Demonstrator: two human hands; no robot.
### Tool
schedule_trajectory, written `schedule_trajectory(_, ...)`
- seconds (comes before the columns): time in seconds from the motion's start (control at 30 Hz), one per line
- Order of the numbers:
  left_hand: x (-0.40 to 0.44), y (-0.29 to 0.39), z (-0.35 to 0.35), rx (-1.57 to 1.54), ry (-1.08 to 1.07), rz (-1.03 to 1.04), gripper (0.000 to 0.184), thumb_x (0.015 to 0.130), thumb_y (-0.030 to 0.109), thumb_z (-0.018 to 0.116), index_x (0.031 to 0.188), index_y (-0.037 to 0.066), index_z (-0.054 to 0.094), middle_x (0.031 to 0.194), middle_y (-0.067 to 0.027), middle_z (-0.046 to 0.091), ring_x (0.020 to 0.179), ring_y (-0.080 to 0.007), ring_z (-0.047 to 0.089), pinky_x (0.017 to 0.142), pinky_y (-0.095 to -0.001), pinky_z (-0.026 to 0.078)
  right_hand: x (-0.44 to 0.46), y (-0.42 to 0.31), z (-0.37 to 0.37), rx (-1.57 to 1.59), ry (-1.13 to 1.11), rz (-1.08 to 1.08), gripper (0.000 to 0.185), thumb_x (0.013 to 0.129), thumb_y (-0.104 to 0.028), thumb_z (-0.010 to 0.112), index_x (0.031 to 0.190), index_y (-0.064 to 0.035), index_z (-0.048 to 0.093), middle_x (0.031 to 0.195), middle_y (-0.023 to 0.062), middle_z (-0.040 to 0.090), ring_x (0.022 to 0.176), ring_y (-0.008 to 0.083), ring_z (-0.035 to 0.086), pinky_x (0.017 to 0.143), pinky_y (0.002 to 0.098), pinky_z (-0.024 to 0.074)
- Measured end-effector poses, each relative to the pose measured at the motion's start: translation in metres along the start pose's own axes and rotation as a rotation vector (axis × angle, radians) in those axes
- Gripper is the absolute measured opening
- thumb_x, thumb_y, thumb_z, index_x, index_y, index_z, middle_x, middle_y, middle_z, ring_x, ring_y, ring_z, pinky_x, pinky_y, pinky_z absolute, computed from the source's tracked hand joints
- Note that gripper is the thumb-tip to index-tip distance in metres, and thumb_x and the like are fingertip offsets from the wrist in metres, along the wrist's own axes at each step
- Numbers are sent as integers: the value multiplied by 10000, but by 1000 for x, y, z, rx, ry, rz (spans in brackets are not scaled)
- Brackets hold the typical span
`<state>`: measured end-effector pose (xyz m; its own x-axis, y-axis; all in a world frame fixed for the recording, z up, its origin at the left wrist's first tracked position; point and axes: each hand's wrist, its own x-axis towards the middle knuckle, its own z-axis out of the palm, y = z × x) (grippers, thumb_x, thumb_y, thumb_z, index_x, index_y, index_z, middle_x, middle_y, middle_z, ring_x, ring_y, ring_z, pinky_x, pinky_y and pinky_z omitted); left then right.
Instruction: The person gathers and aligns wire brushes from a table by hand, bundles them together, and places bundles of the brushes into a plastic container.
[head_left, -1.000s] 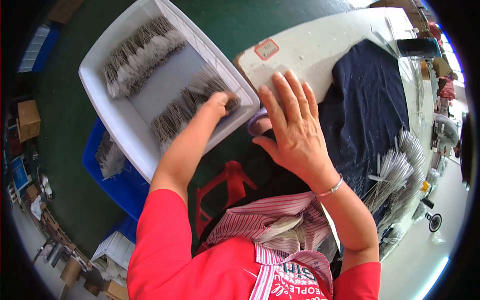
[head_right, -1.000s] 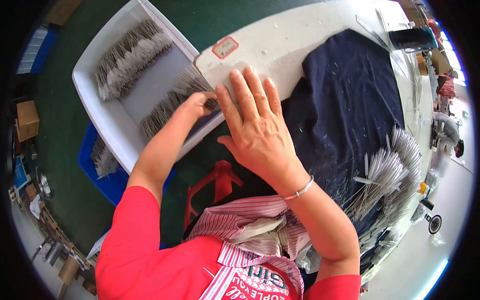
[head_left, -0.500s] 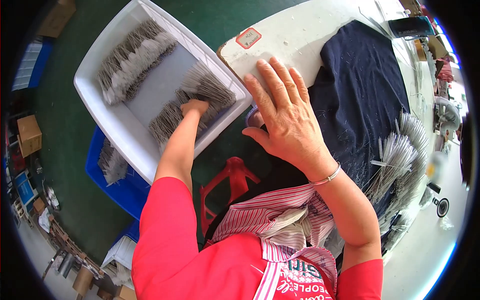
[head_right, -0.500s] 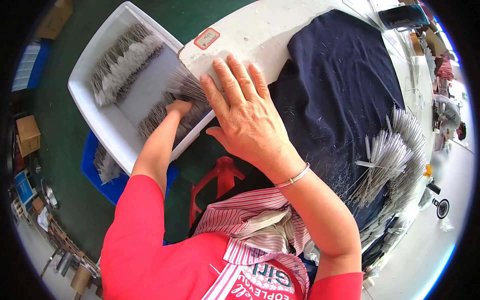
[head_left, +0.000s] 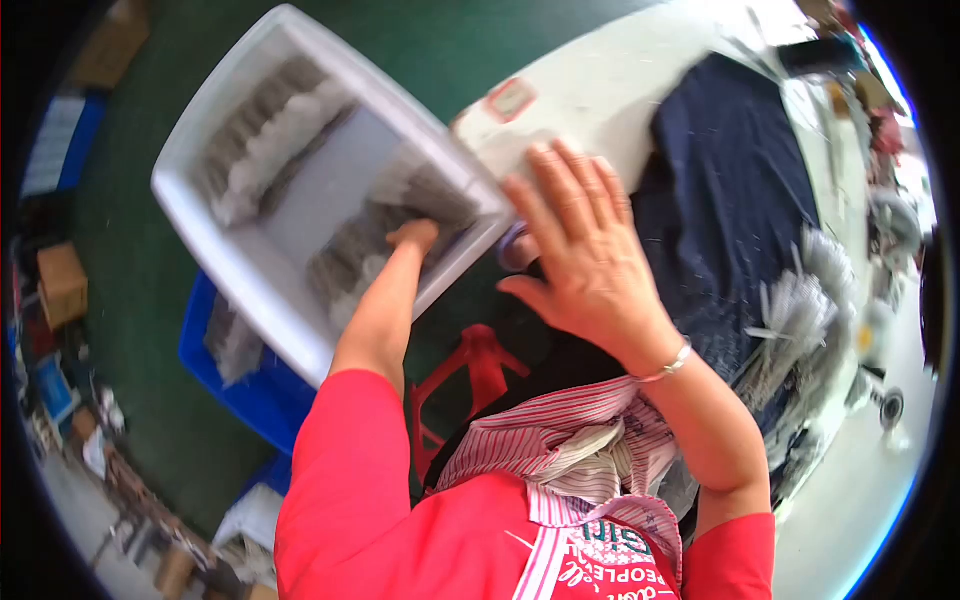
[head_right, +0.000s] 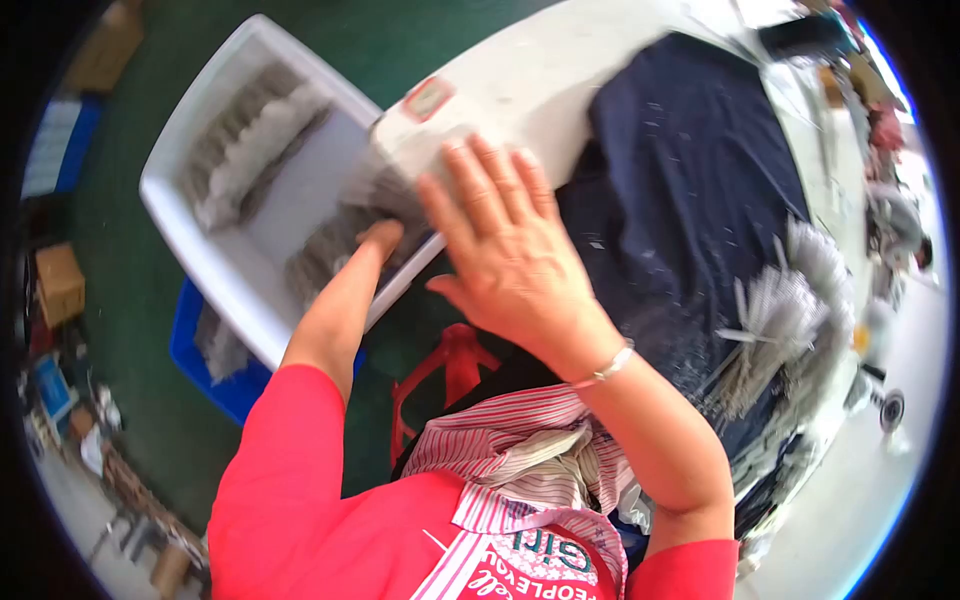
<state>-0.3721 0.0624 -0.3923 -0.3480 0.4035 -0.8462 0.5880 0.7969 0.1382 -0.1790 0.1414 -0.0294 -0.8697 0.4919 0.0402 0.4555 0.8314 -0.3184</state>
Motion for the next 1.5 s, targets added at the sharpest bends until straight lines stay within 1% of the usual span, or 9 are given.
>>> schedule_trajectory(0.07,24,6,22,24,-7,58,467,855,360,421,1244,120,522,1310,-174,454,1194,-360,438,947,-561,320,-6,7,-5,28,32,-23,783,603,-308,745,1277,-64,430,1350,179,354,1289,347,296,1070,482,202)
schedule_trajectory(0.2,-60,198,18,-155,-42,318,520,828,391,469,1266,111,480,1326,-171,423,1192,-357,428,952,-552,310,-23,17,0,13,134,-58,656,667,-291,672,1240,-40,474,1355,188,359,1311,335,274,1075,471,206)
schedule_trajectory(0.5,-134,9,-90,-979,18,-99,759,747,487,611,1334,82,354,1376,-163,329,1183,-349,398,968,-527,280,-30,20,5,-54,345,-112,662,610,-305,712,1169,-9,518,1259,169,428,1262,318,318,1062,448,222)
schedule_trajectory(0.53,-111,-12,-99,-1097,195,-100,722,734,476,635,1270,64,381,1288,-116,344,1100,-320,416,908,-490,317,-37,17,-7,5,300,-89,503,725,-234,642,1170,-26,536,1278,155,429,1281,287,308,1087,441,206)
schedule_trajectory(0.77,-305,55,-138,-1423,717,524,442,811,270,605,1186,56,511,1135,-70,520,992,-194,503,857,-360,380,-109,-8,-25,339,701,-169,154,681,-170,676,786,-68,628,961,68,589,972,223,544,974,428,348)
schedule_trajectory(0.97,-450,190,-61,-1112,177,1015,356,852,164,569,1166,4,521,1115,-117,570,987,-204,547,870,-354,426,-261,45,-67,153,1135,311,66,710,-74,674,743,-73,617,816,69,639,799,247,603,687,337,485)
schedule_trajectory(1.1,-471,266,-8,-1090,-552,681,514,819,213,609,1226,-52,444,1230,-230,468,1138,-326,479,976,-407,380,-330,105,-82,385,1440,1006,161,810,-163,619,870,-15,630,862,142,636,777,267,612,711,337,481)
schedule_trajectory(1.33,-501,339,54,-876,-387,520,841,716,357,660,1322,-78,272,1347,-237,324,1235,-361,345,1048,-486,202,-364,148,-78,575,859,1378,612,764,-435,619,1141,38,521,1004,185,630,971,314,598,838,372,454)
schedule_trajectory(1.5,-485,370,58,-707,-352,296,729,727,345,620,1315,22,332,1276,-195,401,1125,-310,423,987,-481,262,-347,148,-79,600,666,1274,518,722,-448,614,892,41,612,931,254,624,921,377,600,800,413,466)
